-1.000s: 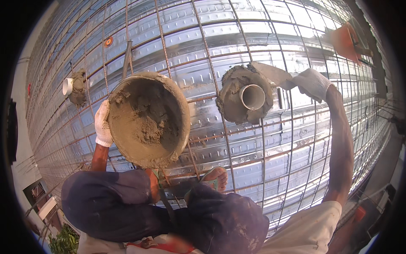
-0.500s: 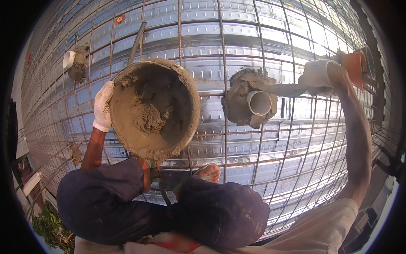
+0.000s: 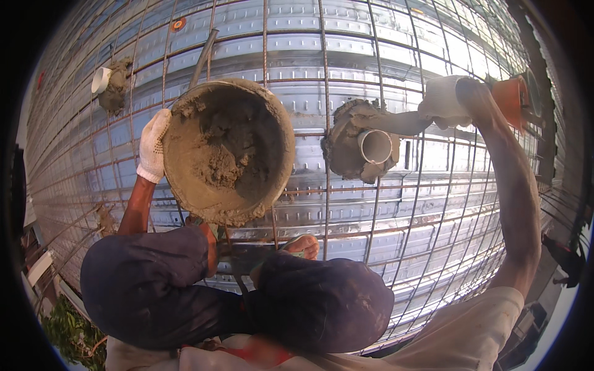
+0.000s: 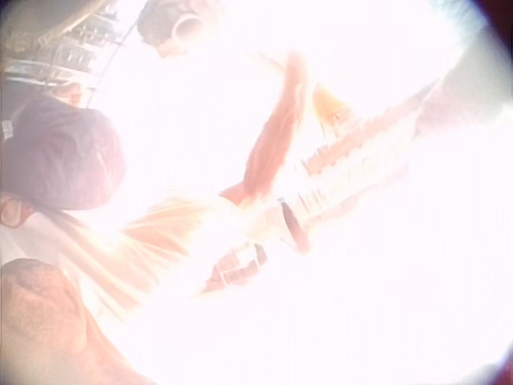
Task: The person applies mortar around a pipe and onto structural joints on a roof using a trowel and a bucket of wet cement mixture.
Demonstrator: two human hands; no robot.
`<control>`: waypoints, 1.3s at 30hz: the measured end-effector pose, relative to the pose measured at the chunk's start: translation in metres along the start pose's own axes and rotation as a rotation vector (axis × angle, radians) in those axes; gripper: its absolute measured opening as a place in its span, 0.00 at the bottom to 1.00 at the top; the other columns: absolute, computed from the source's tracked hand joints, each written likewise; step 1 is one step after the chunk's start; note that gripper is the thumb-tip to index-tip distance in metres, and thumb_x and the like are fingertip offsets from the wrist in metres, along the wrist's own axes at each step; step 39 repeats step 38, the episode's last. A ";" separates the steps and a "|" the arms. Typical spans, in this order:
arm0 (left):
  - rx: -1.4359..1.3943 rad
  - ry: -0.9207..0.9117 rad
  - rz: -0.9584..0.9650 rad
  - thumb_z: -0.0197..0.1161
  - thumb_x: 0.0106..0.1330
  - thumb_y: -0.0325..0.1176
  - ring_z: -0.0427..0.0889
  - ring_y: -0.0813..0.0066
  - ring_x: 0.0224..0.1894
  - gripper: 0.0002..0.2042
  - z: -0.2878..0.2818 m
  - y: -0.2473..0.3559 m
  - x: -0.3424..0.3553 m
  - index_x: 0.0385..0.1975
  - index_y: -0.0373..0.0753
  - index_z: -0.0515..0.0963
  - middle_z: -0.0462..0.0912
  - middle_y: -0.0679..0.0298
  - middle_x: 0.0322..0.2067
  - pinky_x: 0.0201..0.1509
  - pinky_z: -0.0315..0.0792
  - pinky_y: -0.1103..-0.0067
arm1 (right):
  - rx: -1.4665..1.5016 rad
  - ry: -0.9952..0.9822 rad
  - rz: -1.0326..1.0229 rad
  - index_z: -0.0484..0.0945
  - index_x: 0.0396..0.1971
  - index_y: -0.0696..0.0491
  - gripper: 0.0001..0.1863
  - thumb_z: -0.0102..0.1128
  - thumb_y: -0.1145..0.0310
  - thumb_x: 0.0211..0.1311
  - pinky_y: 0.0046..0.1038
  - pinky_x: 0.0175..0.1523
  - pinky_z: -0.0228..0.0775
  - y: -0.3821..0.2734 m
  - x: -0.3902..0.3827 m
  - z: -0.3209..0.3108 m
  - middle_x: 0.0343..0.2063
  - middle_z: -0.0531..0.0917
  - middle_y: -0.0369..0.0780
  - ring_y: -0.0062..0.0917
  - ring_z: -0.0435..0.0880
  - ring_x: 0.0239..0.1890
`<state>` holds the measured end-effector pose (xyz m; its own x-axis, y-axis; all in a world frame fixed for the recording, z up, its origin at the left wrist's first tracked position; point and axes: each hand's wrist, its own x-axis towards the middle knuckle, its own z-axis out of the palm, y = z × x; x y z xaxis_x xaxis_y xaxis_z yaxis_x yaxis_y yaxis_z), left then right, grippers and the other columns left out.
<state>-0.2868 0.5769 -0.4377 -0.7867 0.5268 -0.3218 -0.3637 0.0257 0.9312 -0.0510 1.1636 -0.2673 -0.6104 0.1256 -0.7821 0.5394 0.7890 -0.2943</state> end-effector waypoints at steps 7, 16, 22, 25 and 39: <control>0.054 0.001 0.008 0.61 0.84 0.42 0.82 0.83 0.50 0.19 0.004 0.008 -0.004 0.59 0.31 0.82 0.86 0.70 0.48 0.58 0.75 0.80 | -0.559 -0.062 0.363 0.92 0.27 0.55 0.20 0.66 0.52 0.62 0.36 0.30 0.81 -0.065 0.046 0.033 0.22 0.89 0.41 0.28 0.89 0.22; 0.573 0.130 0.151 0.62 0.84 0.41 0.76 0.83 0.44 0.14 0.027 0.033 -0.011 0.48 0.33 0.81 0.82 0.69 0.40 0.55 0.73 0.79 | -0.104 0.305 0.236 0.90 0.35 0.62 0.24 0.67 0.51 0.70 0.36 0.34 0.80 -0.055 -0.056 0.051 0.22 0.86 0.45 0.28 0.86 0.23; 0.990 0.163 0.403 0.70 0.76 0.33 0.82 0.64 0.45 0.10 0.060 0.083 -0.020 0.44 0.31 0.81 0.80 0.58 0.44 0.56 0.76 0.71 | 0.262 0.117 0.461 0.89 0.46 0.57 0.24 0.64 0.50 0.66 0.46 0.52 0.82 -0.052 -0.141 0.198 0.38 0.91 0.54 0.51 0.92 0.45; 0.950 0.074 0.246 0.67 0.80 0.38 0.83 0.67 0.39 0.13 0.074 0.121 -0.034 0.39 0.33 0.82 0.82 0.60 0.36 0.48 0.78 0.71 | 0.378 0.002 0.602 0.87 0.46 0.57 0.23 0.64 0.52 0.65 0.46 0.52 0.83 -0.058 -0.213 0.314 0.37 0.91 0.54 0.50 0.92 0.44; 0.563 -0.258 -0.647 0.59 0.84 0.53 0.63 0.77 0.20 0.24 0.217 0.226 -0.100 0.26 0.47 0.67 0.62 0.74 0.20 0.33 0.72 0.71 | 1.667 -0.408 0.974 0.89 0.37 0.58 0.17 0.75 0.57 0.65 0.33 0.25 0.71 -0.337 -0.595 0.420 0.23 0.85 0.37 0.27 0.81 0.20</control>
